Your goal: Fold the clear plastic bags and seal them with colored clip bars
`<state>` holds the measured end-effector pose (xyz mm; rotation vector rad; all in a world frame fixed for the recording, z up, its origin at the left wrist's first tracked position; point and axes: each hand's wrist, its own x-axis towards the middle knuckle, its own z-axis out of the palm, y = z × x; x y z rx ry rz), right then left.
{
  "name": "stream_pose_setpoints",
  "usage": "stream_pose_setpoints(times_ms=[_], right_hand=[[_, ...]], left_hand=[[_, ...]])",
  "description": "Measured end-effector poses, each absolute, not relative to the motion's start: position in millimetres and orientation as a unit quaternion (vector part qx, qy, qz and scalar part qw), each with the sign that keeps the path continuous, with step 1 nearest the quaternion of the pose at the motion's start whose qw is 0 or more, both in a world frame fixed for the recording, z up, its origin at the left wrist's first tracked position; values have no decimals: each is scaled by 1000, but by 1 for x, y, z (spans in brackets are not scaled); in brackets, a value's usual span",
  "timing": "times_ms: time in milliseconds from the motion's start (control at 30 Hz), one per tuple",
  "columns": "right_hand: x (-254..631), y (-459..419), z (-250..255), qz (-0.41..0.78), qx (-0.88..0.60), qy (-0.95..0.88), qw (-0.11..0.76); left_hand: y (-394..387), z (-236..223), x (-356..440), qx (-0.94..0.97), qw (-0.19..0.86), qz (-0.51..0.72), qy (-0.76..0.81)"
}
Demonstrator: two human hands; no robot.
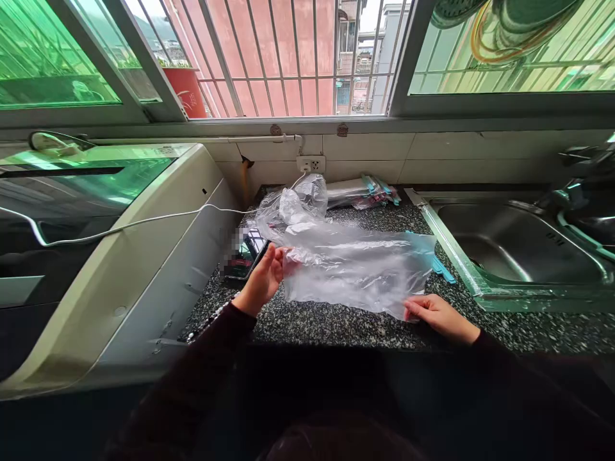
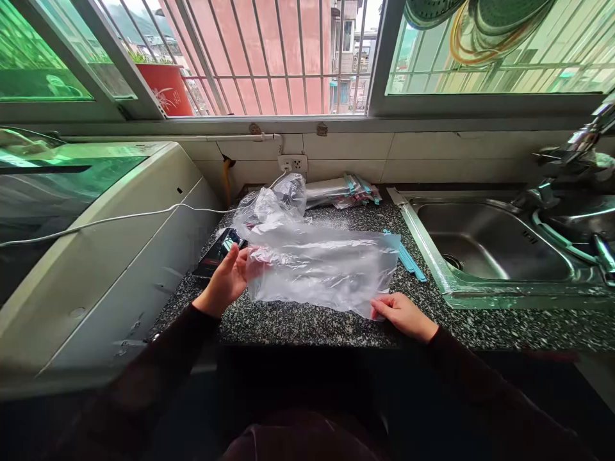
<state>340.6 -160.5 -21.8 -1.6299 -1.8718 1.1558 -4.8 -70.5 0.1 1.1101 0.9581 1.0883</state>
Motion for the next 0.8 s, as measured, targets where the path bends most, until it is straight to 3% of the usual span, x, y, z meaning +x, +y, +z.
stream_pose_setpoints(times_ms=[300, 567, 800], right_hand=[[345, -154, -19, 411, -611, -642, 213], [354, -167, -16, 360, -664, -604, 255], [348, -187, -35, 245, -625, -685, 284]], left_hand=[[-106, -33, -14, 662, 392, 429, 473], [-111, -38, -6, 615, 387, 425, 539], [-122, -45, -11, 620, 358, 434, 546]])
